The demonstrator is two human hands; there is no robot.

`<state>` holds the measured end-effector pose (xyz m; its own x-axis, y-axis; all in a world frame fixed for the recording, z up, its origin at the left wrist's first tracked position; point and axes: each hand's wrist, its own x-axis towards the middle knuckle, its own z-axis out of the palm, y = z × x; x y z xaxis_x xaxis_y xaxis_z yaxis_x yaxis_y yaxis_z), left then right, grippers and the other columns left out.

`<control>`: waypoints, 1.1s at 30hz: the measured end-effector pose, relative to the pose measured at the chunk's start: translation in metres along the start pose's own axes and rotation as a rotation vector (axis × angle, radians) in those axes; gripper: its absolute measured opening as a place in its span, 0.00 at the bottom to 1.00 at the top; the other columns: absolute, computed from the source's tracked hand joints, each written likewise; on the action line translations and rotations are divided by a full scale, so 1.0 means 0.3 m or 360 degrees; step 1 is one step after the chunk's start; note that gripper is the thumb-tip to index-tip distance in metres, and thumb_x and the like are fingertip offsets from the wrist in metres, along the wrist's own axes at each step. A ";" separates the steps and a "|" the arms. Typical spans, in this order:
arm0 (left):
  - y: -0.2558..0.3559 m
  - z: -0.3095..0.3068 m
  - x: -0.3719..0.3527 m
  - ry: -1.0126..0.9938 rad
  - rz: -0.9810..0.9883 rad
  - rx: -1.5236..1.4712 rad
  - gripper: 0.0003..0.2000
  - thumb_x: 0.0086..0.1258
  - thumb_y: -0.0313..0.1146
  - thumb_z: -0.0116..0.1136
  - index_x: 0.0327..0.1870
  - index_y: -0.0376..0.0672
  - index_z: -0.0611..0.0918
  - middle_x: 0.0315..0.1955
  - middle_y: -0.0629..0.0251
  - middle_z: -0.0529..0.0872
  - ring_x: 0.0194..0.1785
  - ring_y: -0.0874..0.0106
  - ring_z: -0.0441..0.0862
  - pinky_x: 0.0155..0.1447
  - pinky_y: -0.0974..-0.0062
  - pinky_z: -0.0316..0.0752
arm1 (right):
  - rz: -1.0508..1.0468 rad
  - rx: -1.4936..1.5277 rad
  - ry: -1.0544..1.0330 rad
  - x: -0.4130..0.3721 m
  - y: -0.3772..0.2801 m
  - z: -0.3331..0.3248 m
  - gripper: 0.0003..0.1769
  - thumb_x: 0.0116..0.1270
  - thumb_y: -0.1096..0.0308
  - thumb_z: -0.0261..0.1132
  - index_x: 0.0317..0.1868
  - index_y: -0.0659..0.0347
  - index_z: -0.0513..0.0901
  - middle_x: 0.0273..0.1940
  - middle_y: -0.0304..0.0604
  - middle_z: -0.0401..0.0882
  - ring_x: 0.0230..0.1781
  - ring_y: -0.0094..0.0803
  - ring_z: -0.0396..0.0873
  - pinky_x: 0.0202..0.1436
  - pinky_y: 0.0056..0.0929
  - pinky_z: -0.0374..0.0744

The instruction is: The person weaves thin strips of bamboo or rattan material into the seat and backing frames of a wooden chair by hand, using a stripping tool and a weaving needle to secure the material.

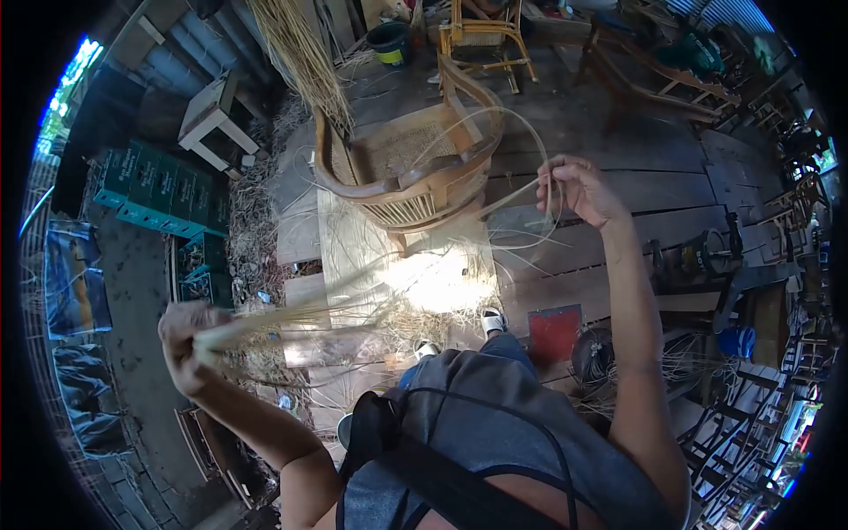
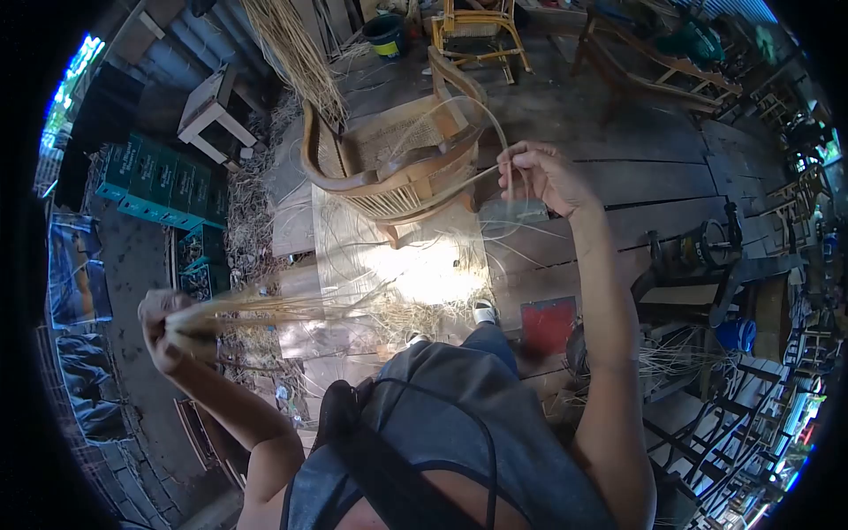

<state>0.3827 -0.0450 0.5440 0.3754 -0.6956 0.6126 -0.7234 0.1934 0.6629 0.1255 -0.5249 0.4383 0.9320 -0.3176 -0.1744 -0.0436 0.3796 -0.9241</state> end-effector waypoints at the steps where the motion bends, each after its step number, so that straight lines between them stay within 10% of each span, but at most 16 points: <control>1: 0.026 -0.012 -0.013 -0.0106 -0.0069 -0.0055 0.20 0.62 0.47 0.58 0.34 0.35 0.85 0.30 0.54 0.86 0.30 0.70 0.84 0.34 0.76 0.76 | -0.0032 0.0044 0.0078 0.002 0.002 -0.021 0.10 0.67 0.66 0.56 0.39 0.64 0.79 0.34 0.44 0.78 0.36 0.31 0.81 0.44 0.39 0.84; 7: 0.049 0.189 0.140 -0.0822 -0.0280 -0.0562 0.16 0.58 0.44 0.59 0.30 0.36 0.85 0.24 0.56 0.86 0.20 0.70 0.79 0.29 0.77 0.74 | 0.0224 0.0007 0.0005 0.079 0.072 0.018 0.13 0.67 0.60 0.59 0.42 0.62 0.79 0.43 0.44 0.80 0.40 0.32 0.80 0.48 0.44 0.81; 11: 0.061 0.315 0.137 -0.0889 -0.0454 -0.0700 0.21 0.59 0.45 0.59 0.37 0.31 0.86 0.23 0.52 0.85 0.18 0.71 0.79 0.24 0.78 0.71 | 0.0649 -0.1387 0.0523 0.184 0.987 -0.263 0.25 0.64 0.48 0.63 0.54 0.55 0.75 0.49 0.43 0.80 0.50 0.43 0.78 0.53 0.46 0.75; 13: 0.045 0.269 0.136 -0.1197 -0.0543 -0.0692 0.23 0.59 0.48 0.59 0.36 0.31 0.86 0.16 0.57 0.82 0.13 0.74 0.74 0.20 0.78 0.66 | -0.0051 -0.1536 0.1047 0.085 1.313 -0.236 0.35 0.61 0.44 0.64 0.62 0.55 0.69 0.60 0.53 0.73 0.61 0.51 0.70 0.62 0.43 0.70; 18: 0.052 0.258 0.092 -0.1058 -0.0435 -0.0835 0.24 0.63 0.52 0.57 0.35 0.33 0.86 0.18 0.64 0.76 0.24 0.76 0.72 0.28 0.78 0.63 | 0.0514 -0.0938 0.1120 0.181 1.249 -0.139 0.62 0.51 0.42 0.72 0.73 0.68 0.45 0.71 0.67 0.48 0.72 0.55 0.52 0.73 0.39 0.56; 20: 0.128 0.359 0.026 -0.0347 -0.0374 -0.0181 0.21 0.64 0.49 0.58 0.36 0.35 0.86 0.16 0.64 0.76 0.19 0.76 0.71 0.23 0.77 0.62 | 0.0386 -0.1123 0.1249 0.365 1.271 -0.212 0.66 0.48 0.47 0.75 0.73 0.66 0.39 0.72 0.67 0.44 0.72 0.57 0.52 0.73 0.40 0.59; 25: 0.153 0.312 -0.009 -0.0490 -0.0638 -0.0174 0.15 0.60 0.42 0.61 0.38 0.38 0.86 0.17 0.65 0.76 0.18 0.74 0.72 0.22 0.76 0.64 | 0.0144 -0.0972 0.1889 0.709 1.001 -0.460 0.60 0.48 0.61 0.75 0.73 0.63 0.44 0.71 0.62 0.52 0.68 0.58 0.60 0.68 0.44 0.65; 28: 0.137 0.283 0.000 -0.0675 -0.0805 -0.0208 0.13 0.58 0.38 0.63 0.40 0.40 0.87 0.18 0.66 0.77 0.18 0.73 0.73 0.21 0.75 0.65 | 0.0227 -0.1436 0.0871 0.860 0.908 -0.611 0.27 0.59 0.61 0.62 0.58 0.60 0.71 0.49 0.63 0.78 0.55 0.54 0.76 0.58 0.48 0.73; 33: 0.064 0.383 0.004 -0.1097 -0.0922 0.0037 0.13 0.54 0.32 0.66 0.42 0.44 0.87 0.19 0.67 0.78 0.17 0.72 0.75 0.20 0.74 0.67 | -0.0018 -0.1396 0.1298 0.627 0.586 -0.072 0.12 0.66 0.59 0.60 0.46 0.55 0.76 0.41 0.56 0.81 0.39 0.48 0.82 0.42 0.41 0.79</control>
<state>0.3026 -0.1216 0.5079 0.2594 -0.9418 -0.2138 -0.5432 -0.3253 0.7740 0.2853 -0.5366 0.2356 0.4449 -0.8949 -0.0361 -0.5629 -0.2481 -0.7884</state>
